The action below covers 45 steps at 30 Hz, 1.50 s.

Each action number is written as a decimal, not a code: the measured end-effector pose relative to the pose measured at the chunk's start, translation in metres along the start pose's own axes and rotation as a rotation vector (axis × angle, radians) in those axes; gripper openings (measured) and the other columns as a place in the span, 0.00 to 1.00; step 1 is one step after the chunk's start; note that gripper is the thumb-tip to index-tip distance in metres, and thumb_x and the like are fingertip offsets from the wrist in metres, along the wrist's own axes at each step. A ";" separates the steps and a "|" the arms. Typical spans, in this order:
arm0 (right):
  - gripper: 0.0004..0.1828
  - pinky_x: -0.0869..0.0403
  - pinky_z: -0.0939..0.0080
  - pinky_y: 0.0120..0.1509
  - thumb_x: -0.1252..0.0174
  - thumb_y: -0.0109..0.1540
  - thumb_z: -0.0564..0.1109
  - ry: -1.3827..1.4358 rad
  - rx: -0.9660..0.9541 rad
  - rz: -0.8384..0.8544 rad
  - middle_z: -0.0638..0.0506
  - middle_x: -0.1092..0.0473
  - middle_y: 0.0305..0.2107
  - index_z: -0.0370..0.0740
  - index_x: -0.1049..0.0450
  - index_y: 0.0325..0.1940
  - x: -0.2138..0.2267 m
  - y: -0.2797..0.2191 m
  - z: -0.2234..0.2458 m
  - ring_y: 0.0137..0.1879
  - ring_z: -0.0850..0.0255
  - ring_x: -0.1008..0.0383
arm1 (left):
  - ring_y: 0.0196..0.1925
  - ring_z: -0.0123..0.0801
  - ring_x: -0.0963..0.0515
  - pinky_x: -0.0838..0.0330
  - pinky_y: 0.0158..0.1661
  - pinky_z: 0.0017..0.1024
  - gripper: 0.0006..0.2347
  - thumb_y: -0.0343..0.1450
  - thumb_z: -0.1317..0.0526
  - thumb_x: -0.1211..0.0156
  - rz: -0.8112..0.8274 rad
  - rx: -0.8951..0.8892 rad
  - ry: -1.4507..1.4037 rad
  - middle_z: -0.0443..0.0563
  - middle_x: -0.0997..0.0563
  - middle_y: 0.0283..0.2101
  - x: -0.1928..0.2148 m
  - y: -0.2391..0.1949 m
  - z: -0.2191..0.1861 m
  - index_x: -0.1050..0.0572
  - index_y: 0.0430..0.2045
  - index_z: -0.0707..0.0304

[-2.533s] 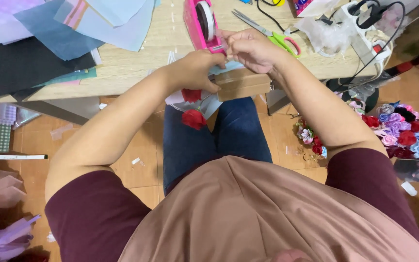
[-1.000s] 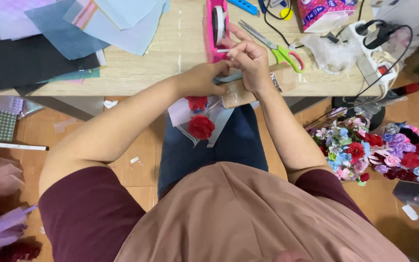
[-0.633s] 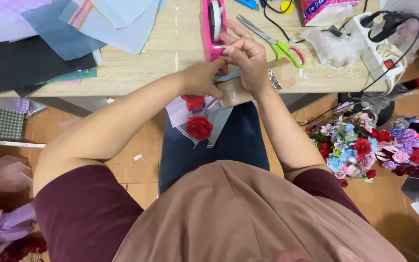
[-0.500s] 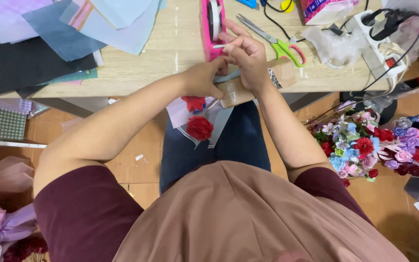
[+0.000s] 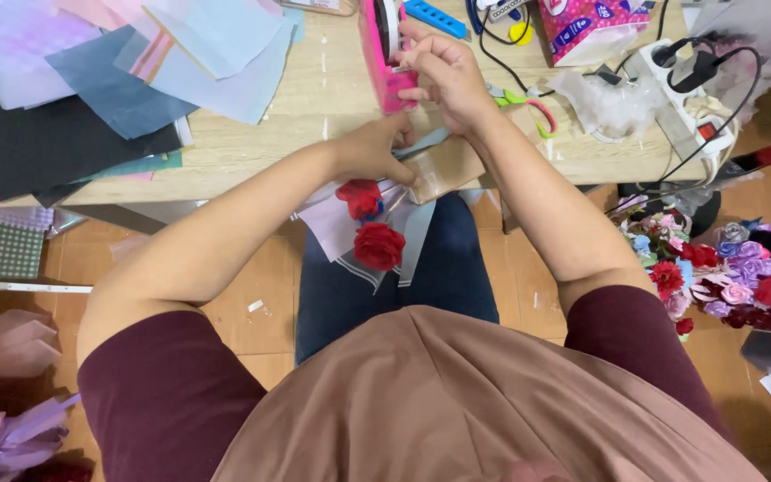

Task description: Wrapping artificial roses with decorative paper and a cardboard base to create a bouquet

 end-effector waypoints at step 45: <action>0.10 0.30 0.62 0.59 0.39 0.63 0.42 -0.264 0.301 -0.119 0.40 0.25 0.52 0.42 0.25 0.26 0.007 -0.023 0.014 0.64 0.61 0.28 | 0.32 0.47 0.22 0.44 0.44 0.48 0.05 0.63 0.64 0.45 -0.626 -0.231 0.476 0.40 0.20 0.23 0.057 0.025 -0.004 0.24 0.18 0.48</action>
Point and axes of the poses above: each hand's wrist, its own y-axis towards the middle knuckle, its own x-axis out of the back of the hand, z = x × y, the point moved 8 cm from there along y, towards the middle knuckle
